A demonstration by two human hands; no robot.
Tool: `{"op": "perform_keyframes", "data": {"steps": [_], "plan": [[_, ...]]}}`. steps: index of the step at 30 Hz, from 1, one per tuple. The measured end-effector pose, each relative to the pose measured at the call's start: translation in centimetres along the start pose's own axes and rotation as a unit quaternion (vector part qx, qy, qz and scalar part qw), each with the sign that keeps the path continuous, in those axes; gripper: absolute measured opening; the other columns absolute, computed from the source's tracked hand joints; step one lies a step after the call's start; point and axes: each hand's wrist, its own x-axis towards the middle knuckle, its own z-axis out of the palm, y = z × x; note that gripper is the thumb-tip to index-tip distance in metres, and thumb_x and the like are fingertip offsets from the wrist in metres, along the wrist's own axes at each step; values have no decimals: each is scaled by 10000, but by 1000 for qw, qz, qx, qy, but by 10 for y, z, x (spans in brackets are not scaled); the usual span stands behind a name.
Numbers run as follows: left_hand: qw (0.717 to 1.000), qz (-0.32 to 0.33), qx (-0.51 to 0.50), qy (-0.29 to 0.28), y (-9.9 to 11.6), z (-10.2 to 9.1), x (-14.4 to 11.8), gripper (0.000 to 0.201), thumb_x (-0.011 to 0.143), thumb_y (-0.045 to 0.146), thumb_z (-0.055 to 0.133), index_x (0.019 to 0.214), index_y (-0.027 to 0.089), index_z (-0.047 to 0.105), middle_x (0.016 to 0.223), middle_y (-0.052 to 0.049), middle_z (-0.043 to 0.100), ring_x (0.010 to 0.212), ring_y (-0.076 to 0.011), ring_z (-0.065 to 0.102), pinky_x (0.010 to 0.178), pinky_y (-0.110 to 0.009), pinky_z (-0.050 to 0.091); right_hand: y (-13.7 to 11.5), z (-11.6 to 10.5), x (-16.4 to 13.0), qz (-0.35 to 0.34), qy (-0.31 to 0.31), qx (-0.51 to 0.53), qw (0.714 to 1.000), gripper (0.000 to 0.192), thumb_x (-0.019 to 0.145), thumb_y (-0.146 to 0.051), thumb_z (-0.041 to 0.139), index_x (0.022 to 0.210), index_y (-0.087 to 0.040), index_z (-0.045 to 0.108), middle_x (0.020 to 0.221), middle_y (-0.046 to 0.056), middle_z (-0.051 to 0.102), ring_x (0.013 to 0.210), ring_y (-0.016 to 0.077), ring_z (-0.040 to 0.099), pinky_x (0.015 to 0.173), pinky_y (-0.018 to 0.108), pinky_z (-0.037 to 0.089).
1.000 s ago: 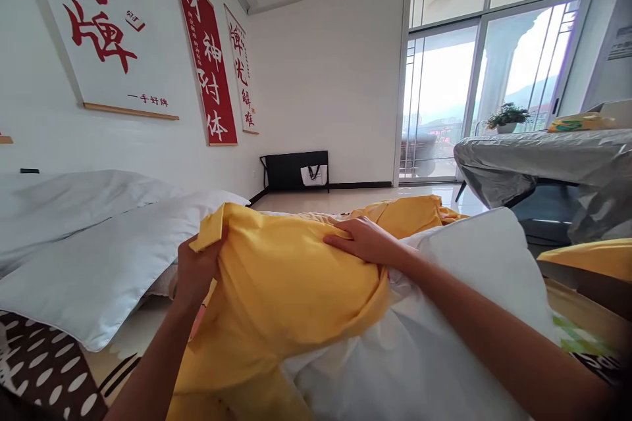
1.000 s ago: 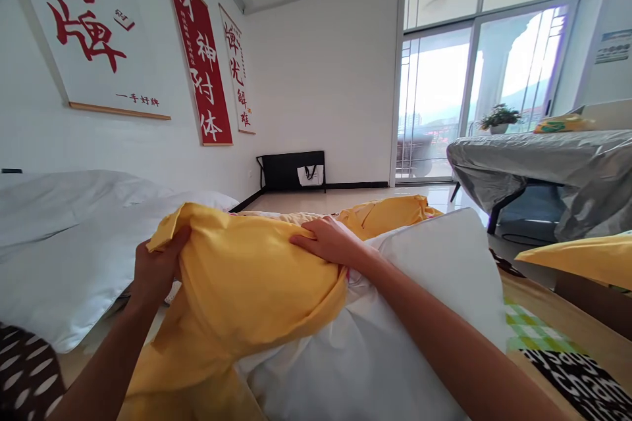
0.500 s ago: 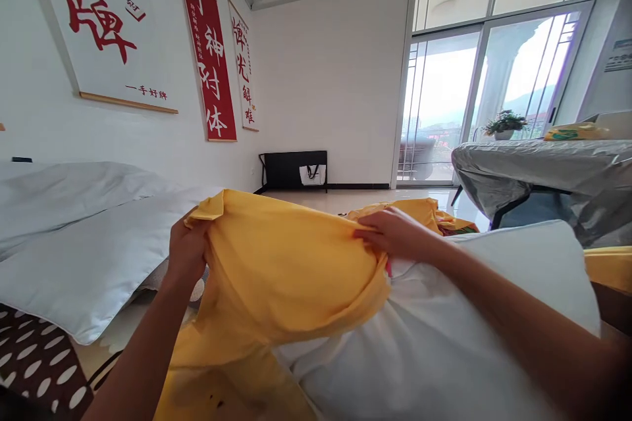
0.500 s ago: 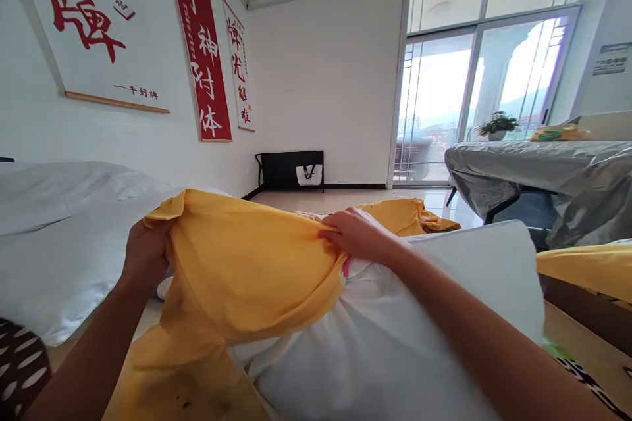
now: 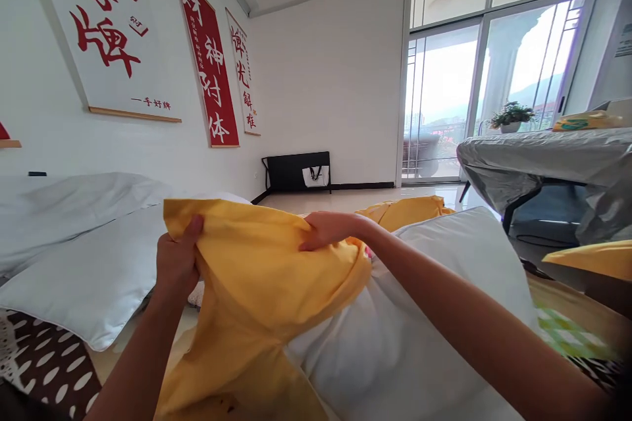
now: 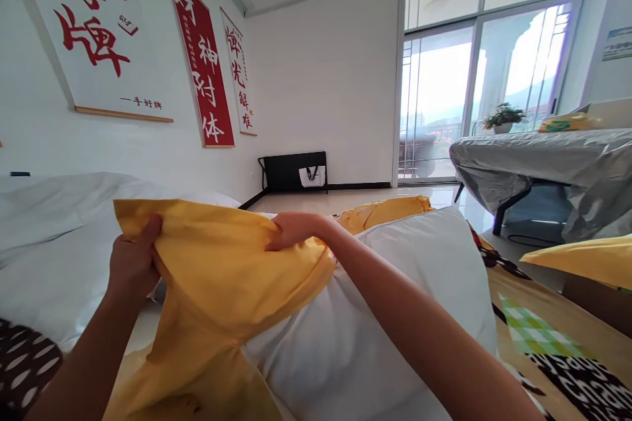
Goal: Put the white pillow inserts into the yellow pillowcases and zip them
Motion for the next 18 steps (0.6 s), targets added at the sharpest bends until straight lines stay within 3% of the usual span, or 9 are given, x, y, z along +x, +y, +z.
{"op": "perform_keyframes", "data": {"steps": [2,5,8,12,15,18], "plan": [[1000,3,11,6,0,-5,0,341,548,390,824,700,148,639,656,-3,664,568,-149,612,514,-246,527,0,11,11,10,-9,-9,1000,201,692,-353,632,782,-174,611,770,8,649,661,156,562,542,241,366],[998,25,59,19,0,-13,1,406,518,463,827,632,145,602,597,6,623,511,-130,559,441,-230,470,-2,22,11,-22,73,-35,996,114,645,-221,610,747,-174,593,799,10,644,718,158,551,582,237,350],[990,46,127,35,2,-16,1,415,547,506,796,650,144,620,621,-4,620,558,-140,563,444,-225,452,-3,25,3,-35,144,0,989,98,688,-238,607,762,-179,582,832,4,635,755,153,536,625,234,348],[977,74,186,-80,5,-16,-2,402,525,423,823,798,162,685,755,-25,669,704,-185,609,526,-233,479,-1,22,-6,-8,214,48,976,259,785,-416,570,680,-181,541,672,-35,523,651,115,457,583,220,314],[982,87,147,-77,7,-11,-4,297,556,372,818,683,169,643,628,15,584,595,-136,538,452,-209,397,-6,13,-13,-34,236,29,971,354,840,-436,491,601,-175,488,578,-53,401,587,88,355,554,214,268],[997,56,21,-55,13,1,-1,238,580,324,799,675,173,641,649,19,586,617,-125,543,493,-209,429,-16,-4,-23,-83,267,-19,960,274,829,-304,482,589,-174,462,548,-59,376,567,79,321,549,217,248]]}}
